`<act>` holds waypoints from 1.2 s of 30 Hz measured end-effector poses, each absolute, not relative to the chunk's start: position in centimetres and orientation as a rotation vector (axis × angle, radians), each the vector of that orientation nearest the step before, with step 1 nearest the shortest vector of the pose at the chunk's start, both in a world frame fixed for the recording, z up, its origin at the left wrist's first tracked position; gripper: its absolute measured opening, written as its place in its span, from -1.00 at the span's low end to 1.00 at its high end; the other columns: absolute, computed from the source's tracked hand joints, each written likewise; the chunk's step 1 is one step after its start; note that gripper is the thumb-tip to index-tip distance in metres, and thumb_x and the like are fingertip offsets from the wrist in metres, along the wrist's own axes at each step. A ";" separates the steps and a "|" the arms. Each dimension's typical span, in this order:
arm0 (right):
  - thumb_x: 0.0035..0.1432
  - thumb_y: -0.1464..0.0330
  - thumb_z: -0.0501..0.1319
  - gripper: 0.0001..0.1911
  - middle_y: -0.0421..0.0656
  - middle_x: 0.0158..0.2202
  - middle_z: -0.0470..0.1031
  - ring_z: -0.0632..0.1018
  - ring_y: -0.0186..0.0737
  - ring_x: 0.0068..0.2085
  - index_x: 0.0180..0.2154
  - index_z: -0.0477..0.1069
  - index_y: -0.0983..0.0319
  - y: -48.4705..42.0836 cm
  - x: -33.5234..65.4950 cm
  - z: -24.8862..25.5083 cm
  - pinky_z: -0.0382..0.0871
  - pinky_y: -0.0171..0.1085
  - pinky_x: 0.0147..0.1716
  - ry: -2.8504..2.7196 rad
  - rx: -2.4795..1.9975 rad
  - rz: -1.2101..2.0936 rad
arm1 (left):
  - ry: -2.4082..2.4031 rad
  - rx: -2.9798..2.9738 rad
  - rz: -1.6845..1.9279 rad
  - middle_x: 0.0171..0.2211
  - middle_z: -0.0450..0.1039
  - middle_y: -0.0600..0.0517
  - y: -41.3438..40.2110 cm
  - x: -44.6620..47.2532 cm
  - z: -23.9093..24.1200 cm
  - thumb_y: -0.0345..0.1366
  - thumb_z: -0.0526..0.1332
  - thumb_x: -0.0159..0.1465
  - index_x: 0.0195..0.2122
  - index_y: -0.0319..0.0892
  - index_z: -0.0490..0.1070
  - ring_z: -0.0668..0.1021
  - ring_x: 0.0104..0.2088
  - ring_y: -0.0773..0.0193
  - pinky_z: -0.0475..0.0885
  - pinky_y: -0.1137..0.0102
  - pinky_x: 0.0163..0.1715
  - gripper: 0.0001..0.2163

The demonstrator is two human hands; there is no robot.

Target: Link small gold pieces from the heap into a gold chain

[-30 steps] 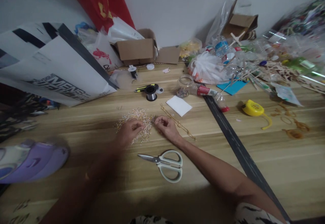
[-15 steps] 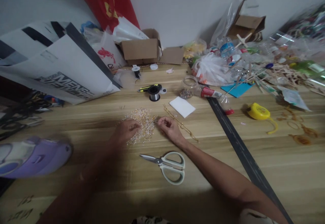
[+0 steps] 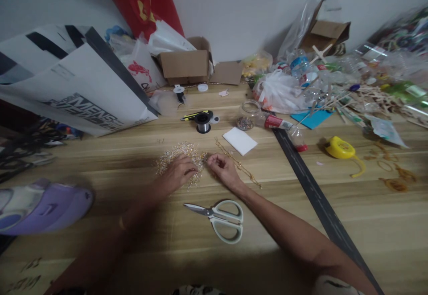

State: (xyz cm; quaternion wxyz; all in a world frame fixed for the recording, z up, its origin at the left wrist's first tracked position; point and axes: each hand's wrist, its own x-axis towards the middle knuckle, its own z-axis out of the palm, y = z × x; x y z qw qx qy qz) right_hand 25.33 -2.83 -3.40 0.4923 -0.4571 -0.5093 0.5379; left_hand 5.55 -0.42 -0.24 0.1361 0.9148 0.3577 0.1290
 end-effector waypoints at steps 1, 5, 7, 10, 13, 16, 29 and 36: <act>0.04 0.16 0.23 -0.72 -0.32 -0.66 0.23 0.23 -0.46 -0.66 -0.45 0.34 0.26 -2.8 25.3 -3.4 0.07 -0.43 -0.68 -1.234 -1.111 1.305 | 1.039 2.659 0.363 -0.37 0.44 -0.04 -0.4 5.5 -0.4 -0.35 0.11 0.27 -0.37 -0.21 0.47 0.38 -0.23 0.20 0.26 0.32 -0.16 -0.84; 0.05 0.18 0.22 -0.73 -0.32 -0.67 0.23 0.22 -0.45 -0.67 -0.46 0.33 0.25 -2.9 25.3 -3.3 0.06 -0.42 -0.69 -1.239 -1.102 1.309 | 1.049 2.710 0.305 -0.38 0.42 -0.02 -0.2 5.0 -0.6 -0.36 0.07 0.29 -0.39 -0.21 0.43 0.37 -0.24 0.20 0.25 0.30 -0.15 -0.82; 0.06 0.18 0.22 -0.74 -0.32 -0.68 0.23 0.22 -0.45 -0.67 -0.45 0.33 0.25 -2.8 25.3 -3.3 0.05 -0.42 -0.69 -1.249 -1.095 1.311 | 1.052 2.726 0.275 -0.39 0.40 -0.02 -0.2 4.7 -0.6 -0.36 0.06 0.30 -0.41 -0.21 0.41 0.36 -0.25 0.20 0.24 0.29 -0.15 -0.81; 0.06 0.17 0.22 -0.73 -0.31 -0.67 0.23 0.22 -0.44 -0.66 -0.45 0.34 0.25 -2.8 25.3 -3.3 0.06 -0.42 -0.68 -1.254 -1.087 1.313 | 1.069 2.738 0.230 -0.40 0.40 -0.02 -0.4 4.4 -0.3 -0.38 0.03 0.30 -0.44 -0.21 0.39 0.35 -0.27 0.20 0.23 0.28 -0.16 -0.79; 0.05 0.16 0.22 -0.73 -0.31 -0.67 0.24 0.23 -0.44 -0.66 -0.45 0.34 0.25 -2.9 25.3 -3.3 0.07 -0.41 -0.67 -1.249 -1.083 1.315 | 1.090 2.726 0.210 -0.41 0.40 -0.02 -0.5 4.1 0.0 -0.38 0.03 0.30 -0.45 -0.21 0.39 0.35 -0.28 0.20 0.23 0.29 -0.17 -0.78; 0.05 0.16 0.22 -0.72 -0.31 -0.66 0.24 0.23 -0.44 -0.66 -0.46 0.33 0.25 -2.9 25.3 -3.3 0.06 -0.41 -0.67 -1.254 -1.079 1.310 | 1.090 2.705 0.258 -0.42 0.42 -0.01 -0.4 3.9 0.2 -0.37 0.06 0.29 -0.45 -0.21 0.41 0.36 -0.28 0.21 0.23 0.30 -0.18 -0.79; 0.04 0.13 0.23 -0.69 -0.31 -0.64 0.24 0.23 -0.45 -0.65 -0.44 0.33 0.25 -3.0 25.3 -2.9 0.08 -0.42 -0.66 -1.249 -1.097 1.311 | 1.036 2.685 0.331 -0.40 0.40 -0.03 -0.3 5.9 -0.5 -0.31 0.11 0.28 -0.43 -0.20 0.43 0.36 -0.27 0.19 0.23 0.28 -0.16 -0.82; 0.04 0.12 0.23 -0.68 -0.30 -0.65 0.24 0.24 -0.44 -0.65 -0.44 0.34 0.25 -2.9 25.3 -3.2 0.08 -0.41 -0.66 -1.260 -1.106 1.315 | 1.035 2.674 0.335 -0.41 0.38 -0.02 -0.3 5.8 -0.7 -0.36 0.09 0.27 -0.46 -0.19 0.38 0.35 -0.28 0.19 0.25 0.28 -0.18 -0.82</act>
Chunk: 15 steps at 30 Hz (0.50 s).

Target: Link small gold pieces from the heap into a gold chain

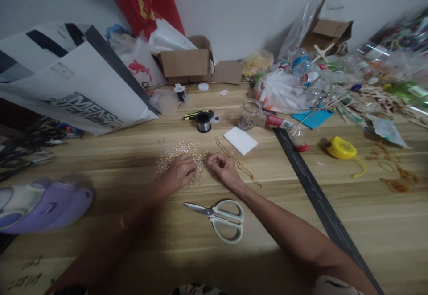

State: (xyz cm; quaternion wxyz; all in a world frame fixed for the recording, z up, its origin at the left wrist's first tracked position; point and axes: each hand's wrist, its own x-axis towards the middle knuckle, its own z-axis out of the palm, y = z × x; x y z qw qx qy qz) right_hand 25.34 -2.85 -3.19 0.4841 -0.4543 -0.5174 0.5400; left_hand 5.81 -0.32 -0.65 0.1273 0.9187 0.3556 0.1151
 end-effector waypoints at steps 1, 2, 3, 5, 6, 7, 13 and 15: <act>0.04 0.12 0.23 -0.69 -0.30 -0.66 0.24 0.24 -0.44 -0.65 -0.45 0.34 0.25 -2.8 25.3 -3.2 0.08 -0.41 -0.66 -1.263 -1.107 1.316 | 1.039 2.664 0.338 -0.41 0.38 -0.02 -0.3 5.7 -0.6 -0.37 0.08 0.26 -0.46 -0.19 0.38 0.35 -0.28 0.20 0.24 0.28 -0.18 -0.83; 0.04 0.12 0.23 -0.69 -0.30 -0.66 0.24 0.24 -0.44 -0.65 -0.45 0.34 0.25 -2.9 25.3 -3.2 0.08 -0.41 -0.66 -1.264 -1.104 1.317 | 1.045 2.651 0.343 -0.41 0.38 -0.02 -0.3 5.6 -0.5 -0.39 0.08 0.26 -0.47 -0.19 0.37 0.35 -0.28 0.20 0.25 0.29 -0.17 -0.83; 0.04 0.13 0.23 -0.69 -0.30 -0.66 0.24 0.24 -0.44 -0.65 -0.45 0.33 0.25 -2.9 25.3 -3.1 0.08 -0.42 -0.66 -1.264 -1.101 1.316 | 1.051 2.634 0.353 -0.41 0.38 -0.01 -0.3 5.5 -0.4 -0.40 0.08 0.26 -0.47 -0.19 0.37 0.36 -0.28 0.21 0.25 0.30 -0.18 -0.83; 0.04 0.14 0.23 -0.70 -0.30 -0.65 0.24 0.24 -0.44 -0.65 -0.45 0.34 0.26 -2.9 25.3 -3.1 0.09 -0.42 -0.66 -1.260 -1.098 1.315 | 1.067 2.598 0.383 -0.43 0.38 0.00 -0.3 5.2 -0.2 -0.40 0.08 0.25 -0.47 -0.20 0.36 0.36 -0.30 0.23 0.25 0.32 -0.20 -0.84; 0.04 0.15 0.23 -0.71 -0.30 -0.65 0.25 0.23 -0.44 -0.65 -0.45 0.34 0.26 -2.9 25.3 -3.1 0.09 -0.42 -0.66 -1.259 -1.099 1.316 | 1.078 2.580 0.400 -0.44 0.38 0.01 -0.3 5.1 -0.1 -0.39 0.09 0.25 -0.47 -0.20 0.36 0.37 -0.31 0.23 0.26 0.32 -0.21 -0.84; 0.04 0.15 0.23 -0.71 -0.30 -0.65 0.24 0.23 -0.45 -0.65 -0.45 0.34 0.26 -2.9 25.3 -3.1 0.08 -0.42 -0.66 -1.256 -1.102 1.316 | 1.089 2.563 0.414 -0.45 0.39 0.01 -0.3 4.9 0.0 -0.39 0.10 0.24 -0.47 -0.20 0.36 0.37 -0.32 0.23 0.26 0.33 -0.22 -0.85; 0.03 0.13 0.23 -0.69 -0.31 -0.66 0.24 0.23 -0.45 -0.66 -0.46 0.35 0.26 -2.9 25.3 -3.2 0.08 -0.42 -0.67 -1.251 -1.090 1.315 | 1.155 2.481 0.471 -0.45 0.41 0.02 -0.3 4.2 0.1 -0.40 0.12 0.22 -0.48 -0.20 0.37 0.39 -0.32 0.24 0.26 0.36 -0.26 -0.86; 0.03 0.12 0.23 -0.68 -0.31 -0.67 0.24 0.23 -0.44 -0.67 -0.46 0.34 0.25 -2.9 25.3 -3.1 0.08 -0.42 -0.67 -1.249 -1.098 1.319 | 1.160 2.481 0.458 -0.45 0.41 0.02 -0.3 4.0 0.1 -0.41 0.12 0.22 -0.49 -0.20 0.37 0.40 -0.32 0.24 0.27 0.36 -0.26 -0.85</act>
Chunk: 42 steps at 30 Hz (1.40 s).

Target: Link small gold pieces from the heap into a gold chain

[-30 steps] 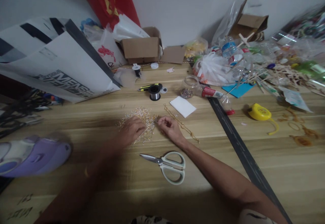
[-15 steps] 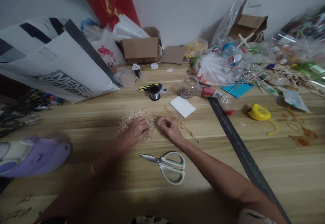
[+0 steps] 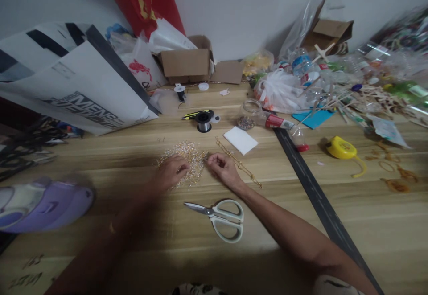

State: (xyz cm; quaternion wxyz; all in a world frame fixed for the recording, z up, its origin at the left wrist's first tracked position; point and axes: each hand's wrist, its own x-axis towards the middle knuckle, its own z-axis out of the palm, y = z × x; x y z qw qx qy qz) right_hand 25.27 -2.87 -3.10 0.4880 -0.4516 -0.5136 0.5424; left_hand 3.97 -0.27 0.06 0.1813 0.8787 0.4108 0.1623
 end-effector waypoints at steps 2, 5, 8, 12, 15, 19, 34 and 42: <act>0.03 0.11 0.23 -0.68 -0.31 -0.68 0.23 0.23 -0.44 -0.67 -0.46 0.34 0.25 -2.9 25.2 -3.0 0.07 -0.42 -0.68 -1.251 -1.105 1.320 | 1.158 2.494 0.433 -0.46 0.41 0.02 -0.3 3.9 0.2 -0.41 0.12 0.22 -0.49 -0.19 0.38 0.40 -0.32 0.23 0.27 0.35 -0.26 -0.84; 0.03 0.12 0.23 -0.69 -0.31 -0.68 0.23 0.23 -0.44 -0.67 -0.46 0.34 0.24 -3.0 25.2 -2.9 0.08 -0.41 -0.68 -1.256 -1.102 1.313 | 1.152 2.516 0.412 -0.46 0.41 0.01 -0.4 4.1 0.5 -0.42 0.11 0.22 -0.47 -0.19 0.42 0.40 -0.32 0.23 0.26 0.34 -0.25 -0.84; 0.03 0.12 0.23 -0.69 -0.31 -0.67 0.23 0.24 -0.43 -0.67 -0.46 0.33 0.24 -2.9 25.2 -2.9 0.08 -0.41 -0.68 -1.254 -1.112 1.313 | 1.140 2.549 0.369 -0.45 0.42 0.01 -0.4 4.4 0.8 -0.42 0.12 0.22 -0.46 -0.19 0.43 0.39 -0.31 0.22 0.25 0.33 -0.24 -0.85; 0.03 0.11 0.23 -0.68 -0.31 -0.67 0.23 0.23 -0.43 -0.66 -0.45 0.34 0.25 -2.9 25.3 -3.1 0.08 -0.41 -0.67 -1.265 -1.117 1.314 | 1.134 2.589 0.316 -0.44 0.42 0.01 -0.4 4.6 0.5 -0.42 0.15 0.19 -0.48 -0.18 0.42 0.39 -0.31 0.21 0.24 0.32 -0.21 -0.87; 0.03 0.11 0.23 -0.69 -0.31 -0.67 0.23 0.23 -0.43 -0.66 -0.45 0.35 0.25 -2.8 25.3 -3.2 0.08 -0.41 -0.67 -1.268 -1.112 1.319 | 1.128 2.606 0.271 -0.44 0.42 0.01 -0.5 4.7 0.3 -0.40 0.16 0.19 -0.48 -0.19 0.42 0.39 -0.31 0.21 0.24 0.31 -0.20 -0.88; 0.03 0.13 0.23 -0.70 -0.30 -0.65 0.23 0.23 -0.43 -0.65 -0.45 0.34 0.25 -2.9 25.3 -3.1 0.07 -0.41 -0.66 -1.264 -1.103 1.320 | 1.072 2.621 0.265 -0.42 0.42 -0.01 -0.7 4.8 0.3 -0.41 0.12 0.22 -0.48 -0.20 0.41 0.39 -0.29 0.21 0.24 0.30 -0.18 -0.85; 0.02 0.11 0.23 -0.68 -0.31 -0.67 0.24 0.23 -0.43 -0.67 -0.46 0.33 0.24 -2.9 25.2 -3.1 0.07 -0.40 -0.68 -1.255 -1.117 1.323 | 1.186 1.973 0.618 -0.49 0.51 0.06 -0.7 3.7 1.1 -0.38 0.21 0.09 -0.47 -0.21 0.45 0.50 -0.45 0.34 0.37 0.47 -0.40 -0.95; 0.02 0.11 0.24 -0.68 -0.31 -0.69 0.24 0.23 -0.43 -0.67 -0.47 0.34 0.24 -2.9 25.2 -2.9 0.07 -0.40 -0.68 -1.257 -1.115 1.320 | 1.184 1.826 0.672 -0.45 0.52 0.02 -0.6 3.6 0.3 -0.33 0.22 0.10 -0.42 -0.24 0.46 0.51 -0.44 0.33 0.40 0.44 -0.37 -0.91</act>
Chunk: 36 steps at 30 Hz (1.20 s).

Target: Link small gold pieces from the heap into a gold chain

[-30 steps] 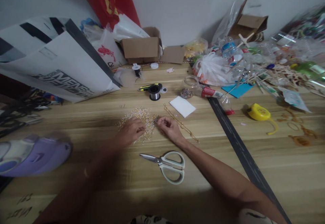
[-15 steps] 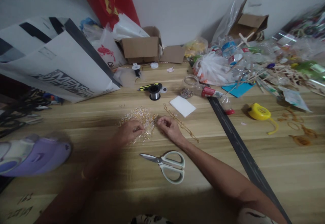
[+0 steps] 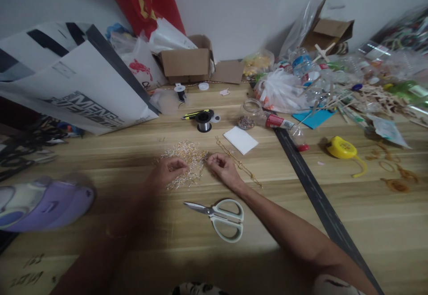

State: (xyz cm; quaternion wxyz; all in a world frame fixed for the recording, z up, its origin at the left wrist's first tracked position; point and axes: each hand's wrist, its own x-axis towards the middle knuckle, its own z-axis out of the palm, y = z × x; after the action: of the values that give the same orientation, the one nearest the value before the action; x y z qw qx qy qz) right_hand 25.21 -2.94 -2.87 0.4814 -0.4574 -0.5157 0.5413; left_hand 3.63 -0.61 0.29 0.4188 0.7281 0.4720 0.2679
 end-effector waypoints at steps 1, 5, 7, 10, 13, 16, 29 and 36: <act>0.02 0.11 0.24 -0.68 -0.31 -0.68 0.24 0.23 -0.43 -0.67 -0.46 0.34 0.24 -2.9 25.2 -2.8 0.08 -0.40 -0.68 -1.257 -1.112 1.320 | 1.176 1.794 0.678 -0.45 0.52 0.01 -0.6 3.6 0.1 -0.32 0.22 0.10 -0.42 -0.25 0.46 0.52 -0.43 0.33 0.40 0.43 -0.37 -0.90; 0.02 0.11 0.24 -0.68 -0.30 -0.67 0.24 0.24 -0.44 -0.66 -0.45 0.33 0.25 -2.9 25.2 -2.8 0.08 -0.41 -0.67 -1.260 -1.103 1.321 | 1.140 1.633 0.692 -0.43 0.53 0.00 -0.5 3.5 -0.3 -0.29 0.24 0.09 -0.39 -0.25 0.45 0.54 -0.40 0.29 0.41 0.40 -0.33 -0.87; 0.02 0.11 0.24 -0.67 -0.31 -0.67 0.23 0.23 -0.44 -0.67 -0.45 0.32 0.25 -3.0 25.2 -2.8 0.08 -0.41 -0.68 -1.255 -1.109 1.322 | 1.117 1.552 0.695 -0.44 0.54 0.00 -0.4 3.4 -0.2 -0.29 0.25 0.07 -0.40 -0.24 0.45 0.55 -0.39 0.28 0.41 0.40 -0.32 -0.87; 0.01 0.11 0.24 -0.67 -0.33 -0.69 0.22 0.22 -0.45 -0.68 -0.46 0.32 0.25 -3.0 25.1 -2.7 0.06 -0.41 -0.69 -1.250 -1.116 1.325 | 1.092 1.452 0.724 -0.47 0.54 0.02 -0.3 3.2 0.1 -0.29 0.28 0.02 -0.44 -0.23 0.47 0.54 -0.40 0.29 0.41 0.42 -0.33 -0.88; 0.01 0.11 0.24 -0.68 -0.32 -0.69 0.23 0.22 -0.45 -0.68 -0.46 0.32 0.25 -3.0 25.1 -2.6 0.06 -0.42 -0.69 -1.249 -1.114 1.325 | 1.080 1.371 0.761 -0.50 0.53 0.04 -0.3 3.1 0.3 -0.30 0.29 0.01 -0.46 -0.22 0.49 0.52 -0.43 0.31 0.40 0.43 -0.35 -0.89; 0.01 0.12 0.25 -0.69 -0.32 -0.69 0.23 0.22 -0.45 -0.68 -0.46 0.32 0.25 -3.0 25.0 -2.5 0.07 -0.42 -0.70 -1.244 -1.106 1.327 | 1.060 1.309 0.789 -0.51 0.52 0.05 -0.5 3.0 0.3 -0.31 0.28 0.02 -0.45 -0.22 0.51 0.51 -0.44 0.32 0.40 0.43 -0.34 -0.89; 0.01 0.11 0.25 -0.67 -0.31 -0.66 0.24 0.24 -0.45 -0.66 -0.46 0.33 0.25 -2.9 25.1 -2.9 0.08 -0.42 -0.67 -1.251 -1.090 1.322 | 1.060 1.182 0.776 -0.50 0.56 0.05 -1.0 3.6 1.3 -0.34 0.38 -0.11 -0.47 -0.22 0.54 0.52 -0.46 0.34 0.40 0.43 -0.33 -0.85; 0.04 0.13 0.23 -0.69 -0.31 -0.66 0.23 0.22 -0.45 -0.66 -0.45 0.33 0.25 -2.9 25.2 -3.2 0.06 -0.42 -0.67 -1.266 -1.100 1.321 | 1.105 1.243 0.770 -0.52 0.55 0.04 -1.0 3.8 1.5 -0.30 0.40 -0.13 -0.50 -0.23 0.52 0.52 -0.48 0.33 0.41 0.43 -0.37 -0.83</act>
State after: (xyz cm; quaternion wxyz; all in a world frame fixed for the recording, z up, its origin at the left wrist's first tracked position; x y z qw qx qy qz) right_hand 25.23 -2.90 -3.18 0.4823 -0.4513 -0.5196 0.5420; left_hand 3.76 -1.03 1.46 0.6089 0.5380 0.4783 0.3332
